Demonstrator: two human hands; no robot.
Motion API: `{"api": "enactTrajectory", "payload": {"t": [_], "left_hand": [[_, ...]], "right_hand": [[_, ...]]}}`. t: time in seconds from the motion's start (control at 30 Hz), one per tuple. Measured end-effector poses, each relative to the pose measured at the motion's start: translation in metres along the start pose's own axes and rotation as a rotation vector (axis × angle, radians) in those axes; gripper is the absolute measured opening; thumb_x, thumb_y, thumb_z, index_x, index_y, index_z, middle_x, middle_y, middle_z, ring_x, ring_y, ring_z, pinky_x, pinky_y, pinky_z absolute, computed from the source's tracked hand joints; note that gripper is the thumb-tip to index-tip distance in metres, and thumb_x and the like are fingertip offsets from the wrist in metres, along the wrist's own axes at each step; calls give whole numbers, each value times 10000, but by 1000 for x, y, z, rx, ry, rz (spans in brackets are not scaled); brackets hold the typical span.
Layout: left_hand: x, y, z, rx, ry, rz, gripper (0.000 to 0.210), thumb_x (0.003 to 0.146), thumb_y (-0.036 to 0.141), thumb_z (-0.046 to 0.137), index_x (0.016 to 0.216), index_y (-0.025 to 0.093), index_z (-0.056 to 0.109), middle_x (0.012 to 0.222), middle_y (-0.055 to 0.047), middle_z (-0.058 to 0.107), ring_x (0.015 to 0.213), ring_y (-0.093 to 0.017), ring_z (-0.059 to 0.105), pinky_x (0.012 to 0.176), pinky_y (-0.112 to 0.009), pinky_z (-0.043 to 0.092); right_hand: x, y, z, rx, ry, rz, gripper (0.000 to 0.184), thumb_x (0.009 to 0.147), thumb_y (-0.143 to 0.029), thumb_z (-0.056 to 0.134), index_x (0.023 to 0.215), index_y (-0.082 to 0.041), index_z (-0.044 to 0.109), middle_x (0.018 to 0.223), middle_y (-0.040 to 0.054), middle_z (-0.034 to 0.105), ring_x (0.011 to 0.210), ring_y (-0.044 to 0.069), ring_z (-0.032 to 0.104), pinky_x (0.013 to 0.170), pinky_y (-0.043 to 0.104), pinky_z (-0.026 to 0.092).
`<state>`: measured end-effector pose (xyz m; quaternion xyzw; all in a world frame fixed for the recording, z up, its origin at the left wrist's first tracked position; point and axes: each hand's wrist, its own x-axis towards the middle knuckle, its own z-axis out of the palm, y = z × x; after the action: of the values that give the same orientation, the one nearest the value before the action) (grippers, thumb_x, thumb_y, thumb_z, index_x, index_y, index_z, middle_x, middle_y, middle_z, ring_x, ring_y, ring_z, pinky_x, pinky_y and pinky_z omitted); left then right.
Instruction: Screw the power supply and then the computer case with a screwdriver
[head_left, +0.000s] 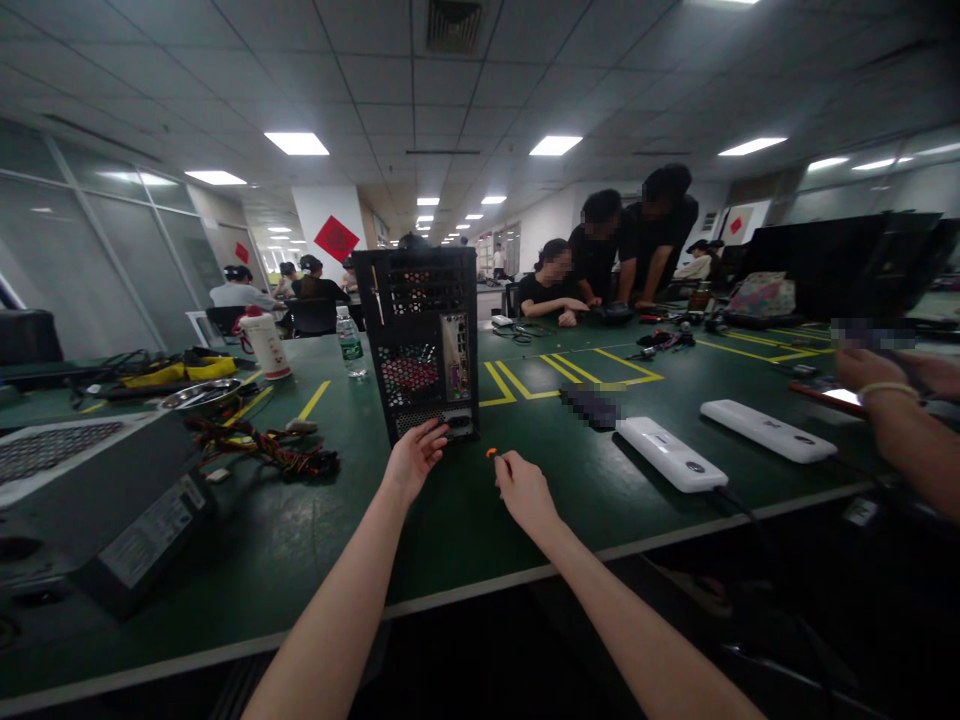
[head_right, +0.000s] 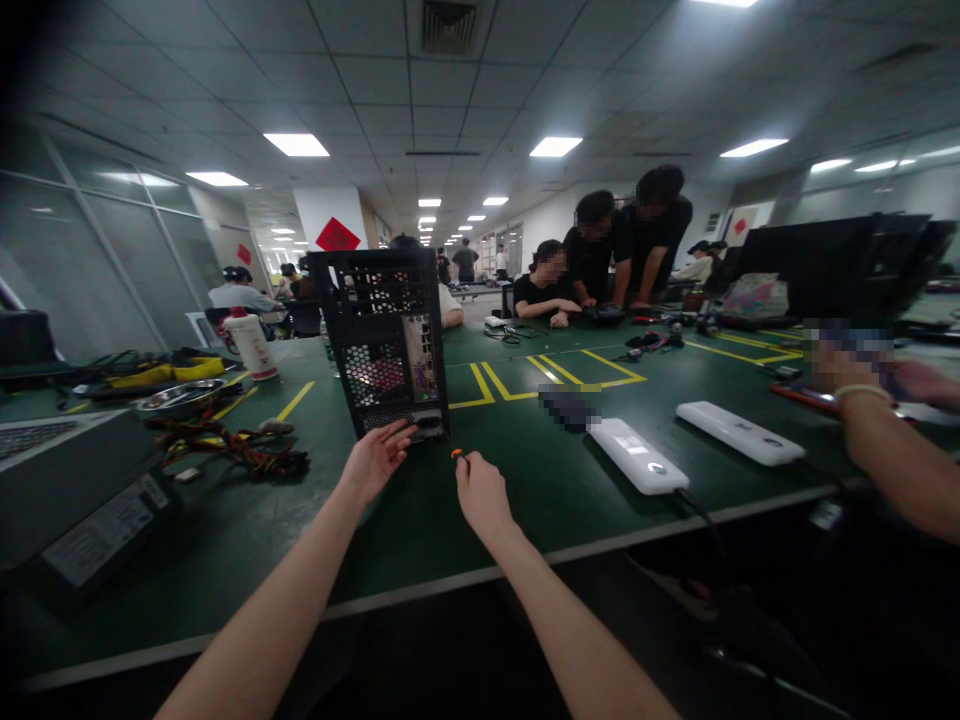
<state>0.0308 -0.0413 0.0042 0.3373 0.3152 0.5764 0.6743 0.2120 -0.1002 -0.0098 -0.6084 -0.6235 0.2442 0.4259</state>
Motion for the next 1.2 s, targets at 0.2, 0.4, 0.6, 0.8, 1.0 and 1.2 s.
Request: {"api": "enactTrajectory", "payload": {"t": [0.2,0.4,0.6,0.8,1.0,1.2], "left_hand": [[-1,1,1,4,14,-8,355,778,245,432,1096,98,494,1162,-166,526,656,-95,586,525,-185,453],[-3,2,3,4,14,-1,355,777,238,430,1095,92,492,1157,-168,530,657,-97,587,531,-189,455],[-5,4,6,0,41,-15,343,781,233,423,1085,97,506,1113,-164,558,635,-97,587,520,-191,454],[-5,4,7,-3,31,-14,350,784,237,423,1097,99,499,1109,-162,559,632,-95,590,517,-187,455],[-3,2,2,-14,5,-2,366,774,242,448,1109,102,491,1133,-164,543,656,-100,593,528,-190,460],[-4,3,4,-12,35,-8,359,778,238,439,1105,103,493,1098,-161,564,643,-101,593,524,-191,456]], "right_hand": [[11,-1,15,298,-56,233,161,727,-264,527,835,-178,444,509,-67,459,382,74,428,353,172,295],[14,-8,22,571,-111,344,113,744,-259,496,732,-167,432,535,-34,482,414,64,465,339,144,308],[14,-8,16,670,-169,320,249,795,-308,378,678,-136,514,550,14,510,419,69,469,328,149,310],[12,-5,21,564,27,232,171,665,-201,510,820,-167,449,679,11,521,474,93,504,332,168,322],[4,-8,16,347,270,-11,266,649,-192,523,897,-185,428,842,28,533,720,147,569,626,270,468],[-9,-16,9,148,362,-212,171,729,-211,469,896,-203,504,936,37,570,875,174,544,806,324,396]]}}
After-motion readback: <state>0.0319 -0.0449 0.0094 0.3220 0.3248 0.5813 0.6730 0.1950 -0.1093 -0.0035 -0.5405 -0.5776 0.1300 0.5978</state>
